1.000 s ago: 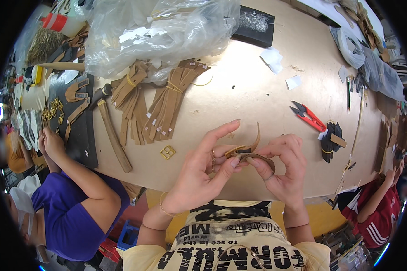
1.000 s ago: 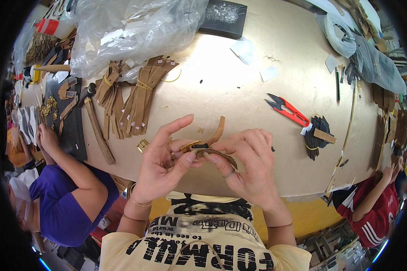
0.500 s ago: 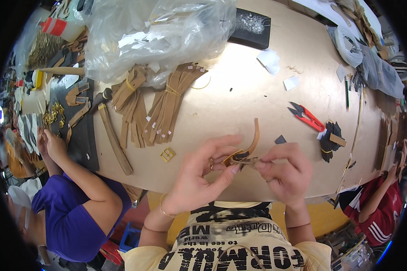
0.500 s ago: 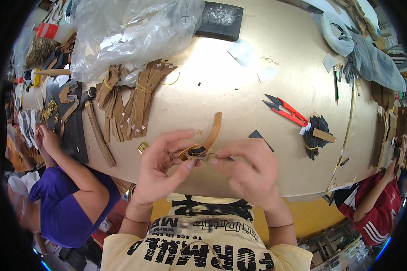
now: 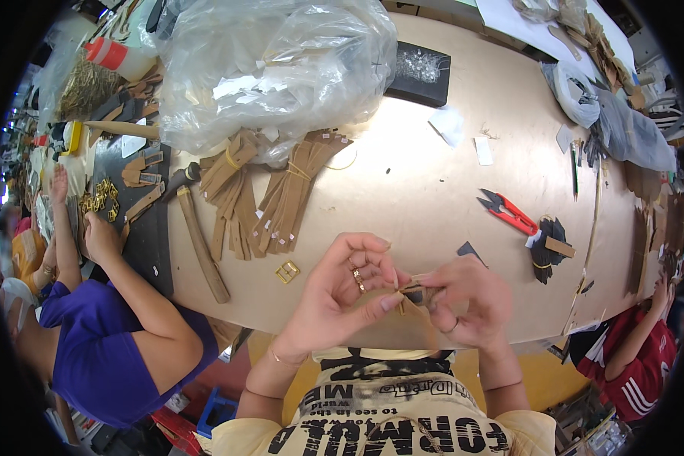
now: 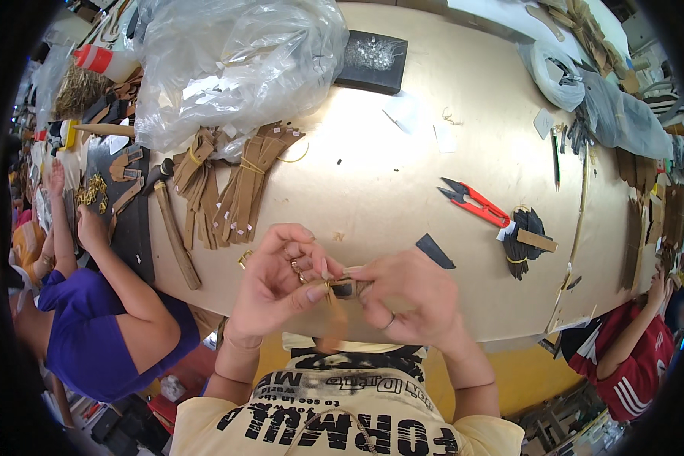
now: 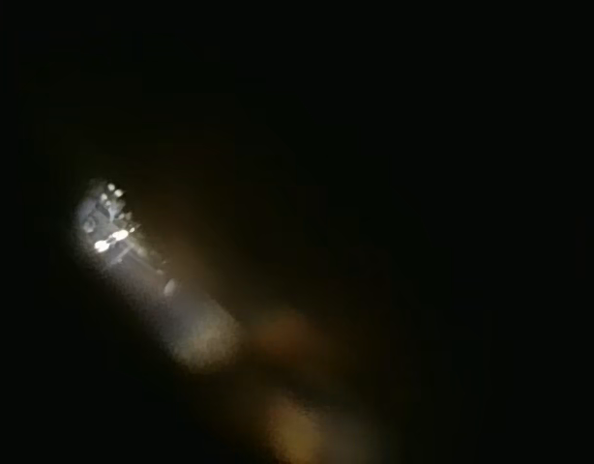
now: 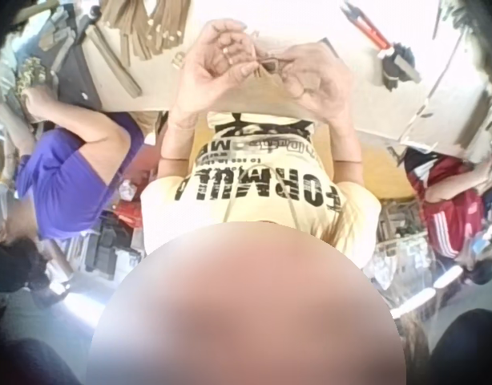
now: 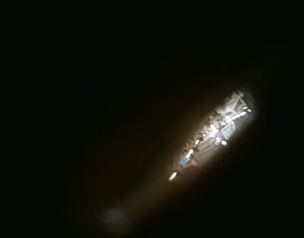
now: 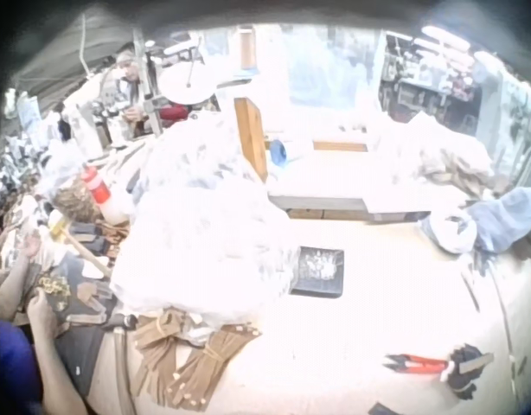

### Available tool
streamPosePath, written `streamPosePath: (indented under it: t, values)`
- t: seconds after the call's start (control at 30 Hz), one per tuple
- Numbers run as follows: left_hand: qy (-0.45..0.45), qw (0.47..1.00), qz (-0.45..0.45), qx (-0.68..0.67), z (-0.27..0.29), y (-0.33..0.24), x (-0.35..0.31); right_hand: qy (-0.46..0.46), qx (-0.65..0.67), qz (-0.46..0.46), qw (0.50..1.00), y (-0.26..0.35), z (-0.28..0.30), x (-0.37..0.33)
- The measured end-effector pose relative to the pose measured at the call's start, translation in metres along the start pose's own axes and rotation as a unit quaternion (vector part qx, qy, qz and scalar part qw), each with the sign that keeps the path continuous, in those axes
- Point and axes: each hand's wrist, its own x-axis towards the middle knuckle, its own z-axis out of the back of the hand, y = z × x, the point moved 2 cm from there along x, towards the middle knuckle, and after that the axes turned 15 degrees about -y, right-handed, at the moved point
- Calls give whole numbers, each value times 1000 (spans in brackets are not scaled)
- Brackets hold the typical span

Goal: The person assembles a leather strap by attaching a metal buckle. They use pliers to secure the buckle onto the strap, then fold and align the leather ends. The person handles multiple strap pieces and tools on a cluttered workbench.

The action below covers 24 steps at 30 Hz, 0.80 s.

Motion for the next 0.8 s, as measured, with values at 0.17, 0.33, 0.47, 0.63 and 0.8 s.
streamPosePath:
  t: [0.17,0.33,0.47,0.63,0.8]
  values:
    - [-21,989,138,-55,5,9,3,-8,94,-259,961,-9,-3,-5]
    - [-3,980,167,-111,12,25,5,5,138,-320,937,-14,-2,-3]
    - [-100,984,107,-103,15,35,2,-10,169,-391,905,-17,-4,-9]
    - [-186,982,29,29,14,34,-2,-46,213,-414,884,-19,-9,-16]
    - [-170,982,65,-46,16,35,1,-56,219,-402,887,-20,-9,-18]
